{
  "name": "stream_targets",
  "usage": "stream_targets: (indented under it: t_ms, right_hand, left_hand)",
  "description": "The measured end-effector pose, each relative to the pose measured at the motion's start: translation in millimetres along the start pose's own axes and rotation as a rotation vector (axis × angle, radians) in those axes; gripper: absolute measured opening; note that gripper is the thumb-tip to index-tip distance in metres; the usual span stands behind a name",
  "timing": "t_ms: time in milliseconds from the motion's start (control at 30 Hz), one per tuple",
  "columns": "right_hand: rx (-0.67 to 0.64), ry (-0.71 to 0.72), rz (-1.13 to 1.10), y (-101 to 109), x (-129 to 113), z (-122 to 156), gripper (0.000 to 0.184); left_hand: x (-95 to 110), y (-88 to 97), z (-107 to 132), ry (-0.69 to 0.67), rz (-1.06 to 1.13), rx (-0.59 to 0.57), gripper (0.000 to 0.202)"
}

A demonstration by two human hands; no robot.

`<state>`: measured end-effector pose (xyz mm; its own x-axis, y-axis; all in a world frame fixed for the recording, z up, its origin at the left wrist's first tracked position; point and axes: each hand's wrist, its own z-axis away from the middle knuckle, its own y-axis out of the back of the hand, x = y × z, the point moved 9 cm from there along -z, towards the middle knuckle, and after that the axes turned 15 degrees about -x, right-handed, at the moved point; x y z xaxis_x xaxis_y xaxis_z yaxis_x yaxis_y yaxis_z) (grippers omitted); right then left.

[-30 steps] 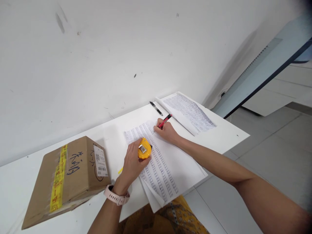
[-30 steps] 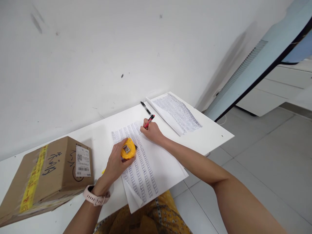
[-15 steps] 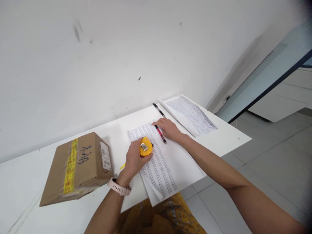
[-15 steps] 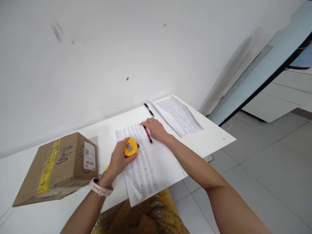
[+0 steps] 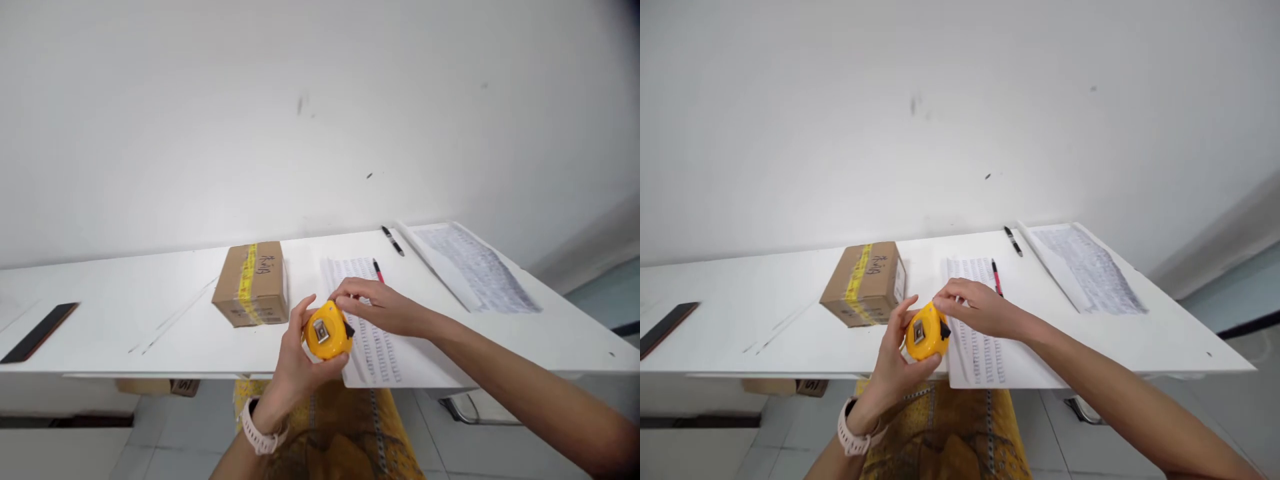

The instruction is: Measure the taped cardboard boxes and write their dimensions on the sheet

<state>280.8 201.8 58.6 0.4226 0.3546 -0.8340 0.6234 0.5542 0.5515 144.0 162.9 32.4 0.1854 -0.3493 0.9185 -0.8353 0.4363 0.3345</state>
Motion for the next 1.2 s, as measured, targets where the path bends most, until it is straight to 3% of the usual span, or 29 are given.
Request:
stream_targets:
  t_ms: [100,200,300,400,533,633,733,967,1200]
  right_hand:
    - [-0.081,0.019,0.028,-19,-26,-14,0.030]
    - [-0.114,0.081,0.022,-21,-53,-45,0.034]
    - [-0.044,0.136,-0.006,2,-74,-92,0.046]
    - [0.054,0.094,-0.025,31,-75,-147,0.056]
    - [0.203,-0.033,-0.032,53,-49,-206,0.060]
    - [0.219,-0.130,-0.031,47,-25,-229,0.058]
    - [0.187,-0.163,-0.023,33,-11,-237,0.054]
    - [0.007,-0.091,-0.191,7,-5,-237,0.042]
    - [-0.002,-0.048,-0.225,4,5,-246,0.050]
  left_hand:
    - [-2,15.7,43,0.097,0.035,0.074,0.088]
    - [-6,32.4,86,0.198,0.093,0.128,0.086]
    - [-13,28.6,124,0.296,0.407,0.009,0.083]
    - [-11,15.8,148,0.319,0.811,-0.119,0.088]
    - [0,31.6,142,0.170,0.975,-0.072,0.080]
    - [-2,51.4,130,0.102,1.026,0.007,0.063]
    - [-8,59.9,130,0.128,1.056,0.039,0.051]
    - [-7,43.3,150,0.180,1.092,0.032,0.052]
    - [-1,32.5,145,0.198,1.117,0.050,0.066]
